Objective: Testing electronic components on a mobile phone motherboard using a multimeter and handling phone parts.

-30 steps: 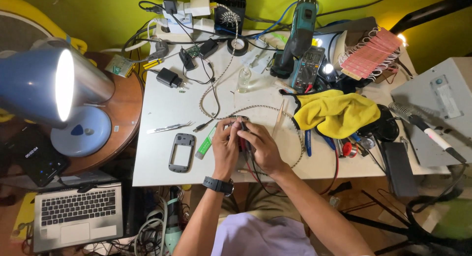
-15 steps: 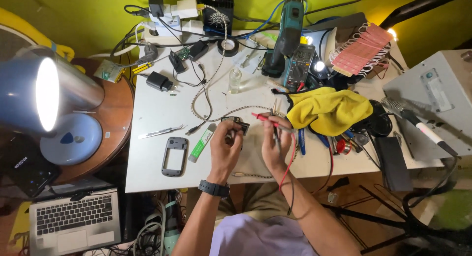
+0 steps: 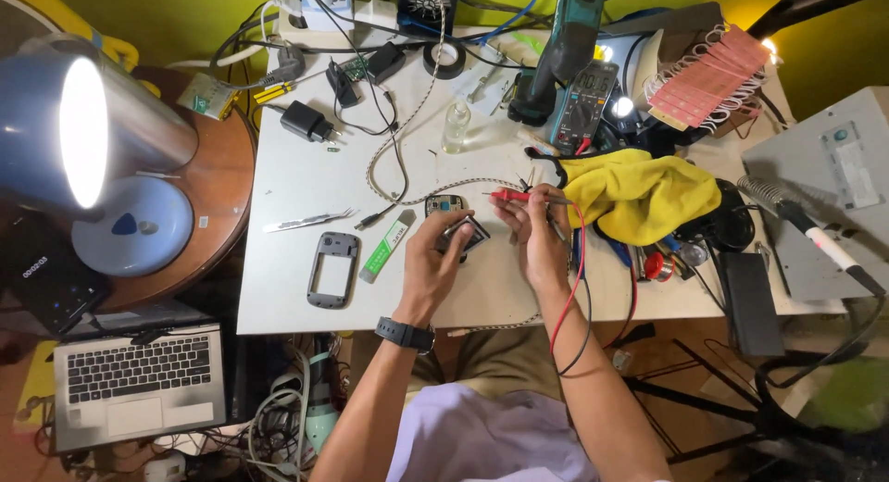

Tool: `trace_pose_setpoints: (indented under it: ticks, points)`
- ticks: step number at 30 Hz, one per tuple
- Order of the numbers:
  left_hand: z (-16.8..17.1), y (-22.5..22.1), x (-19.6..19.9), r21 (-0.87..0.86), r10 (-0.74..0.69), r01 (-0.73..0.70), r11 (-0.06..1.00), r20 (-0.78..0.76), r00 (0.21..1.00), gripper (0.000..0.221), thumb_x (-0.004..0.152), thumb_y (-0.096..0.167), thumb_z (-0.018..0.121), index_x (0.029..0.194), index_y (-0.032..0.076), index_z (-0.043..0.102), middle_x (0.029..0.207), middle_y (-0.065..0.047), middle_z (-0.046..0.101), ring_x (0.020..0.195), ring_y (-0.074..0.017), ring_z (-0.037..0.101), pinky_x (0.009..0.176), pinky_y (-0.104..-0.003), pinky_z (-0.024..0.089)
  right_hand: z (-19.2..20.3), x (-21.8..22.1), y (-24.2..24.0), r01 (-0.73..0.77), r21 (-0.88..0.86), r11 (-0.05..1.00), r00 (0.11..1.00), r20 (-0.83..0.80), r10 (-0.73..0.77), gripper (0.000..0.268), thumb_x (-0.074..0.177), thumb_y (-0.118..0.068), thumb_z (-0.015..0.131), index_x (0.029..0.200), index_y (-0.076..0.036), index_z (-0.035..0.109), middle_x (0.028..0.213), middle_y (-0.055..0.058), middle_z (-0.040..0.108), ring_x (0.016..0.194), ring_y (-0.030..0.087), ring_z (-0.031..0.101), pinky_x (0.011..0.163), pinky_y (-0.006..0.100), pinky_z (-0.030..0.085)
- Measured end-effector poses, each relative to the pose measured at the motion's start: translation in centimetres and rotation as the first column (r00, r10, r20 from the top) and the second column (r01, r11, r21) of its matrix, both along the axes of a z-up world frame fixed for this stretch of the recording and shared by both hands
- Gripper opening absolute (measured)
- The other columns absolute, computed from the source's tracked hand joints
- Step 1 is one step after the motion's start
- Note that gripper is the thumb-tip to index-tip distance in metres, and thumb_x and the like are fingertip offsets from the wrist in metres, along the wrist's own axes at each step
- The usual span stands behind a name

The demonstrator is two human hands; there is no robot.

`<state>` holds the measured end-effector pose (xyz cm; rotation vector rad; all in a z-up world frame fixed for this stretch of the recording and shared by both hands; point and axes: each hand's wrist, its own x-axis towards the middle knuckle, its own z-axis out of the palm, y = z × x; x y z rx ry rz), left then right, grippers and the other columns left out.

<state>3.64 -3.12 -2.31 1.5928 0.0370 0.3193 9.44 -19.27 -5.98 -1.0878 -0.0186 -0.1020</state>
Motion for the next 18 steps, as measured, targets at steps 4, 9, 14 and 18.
trace_pose_setpoints:
  ticks: [4, 9, 14, 18]
  points:
    - [-1.2, 0.0, -0.1, 0.069, 0.045, -0.046, 0.997, 0.011, 0.999, 0.018, 0.101, 0.019, 0.062, 0.116, 0.013, 0.069, 0.098, -0.013, 0.07, 0.075, -0.02, 0.06, 0.064, -0.035, 0.051, -0.1, -0.2, -0.1, -0.022, -0.063, 0.998, 0.999, 0.021, 0.024, 0.016, 0.11, -0.024, 0.047, 0.121, -0.013, 0.047, 0.106, 0.029, 0.072, 0.095, 0.033, 0.077, 0.086, 0.037, 0.064]
    - [-0.5, -0.2, -0.1, 0.031, 0.031, -0.031, 0.999, 0.001, 1.0, 0.027, 0.091, 0.03, 0.068, 0.109, 0.01, 0.065, 0.092, -0.015, 0.063, 0.074, -0.0206, 0.058, 0.061, -0.037, 0.051, 2.9, -2.2, 1.0, -0.05, -0.347, 0.937, 0.996, 0.049, 0.071, 0.028, 0.105, -0.029, 0.058, 0.111, -0.001, 0.063, 0.095, 0.029, 0.074, 0.082, 0.034, 0.078, 0.075, 0.044, 0.067]
    - [-1.2, -0.2, 0.0, 0.093, 0.055, -0.06, 0.994, 0.062, 0.997, 0.031, 0.086, 0.026, 0.076, 0.111, 0.011, 0.066, 0.096, -0.012, 0.057, 0.086, -0.0263, 0.059, 0.077, -0.042, 0.052, 1.0, -1.5, -0.3, -0.059, -0.426, 0.903, 0.994, 0.063, 0.094, 0.026, 0.104, -0.025, 0.06, 0.107, -0.001, 0.07, 0.091, 0.025, 0.075, 0.078, 0.03, 0.077, 0.071, 0.042, 0.066]
    - [0.2, 0.1, -0.2, 0.099, 0.07, -0.083, 0.992, 0.137, 0.988, 0.011, 0.091, 0.016, 0.07, 0.096, 0.007, 0.072, 0.099, -0.012, 0.054, 0.09, -0.0256, 0.058, 0.083, -0.044, 0.051, 0.9, -1.4, 0.1, -0.121, -0.359, 0.926, 0.987, 0.053, 0.149, 0.031, 0.105, -0.027, 0.058, 0.109, 0.002, 0.069, 0.087, 0.026, 0.076, 0.075, 0.031, 0.078, 0.069, 0.042, 0.066]
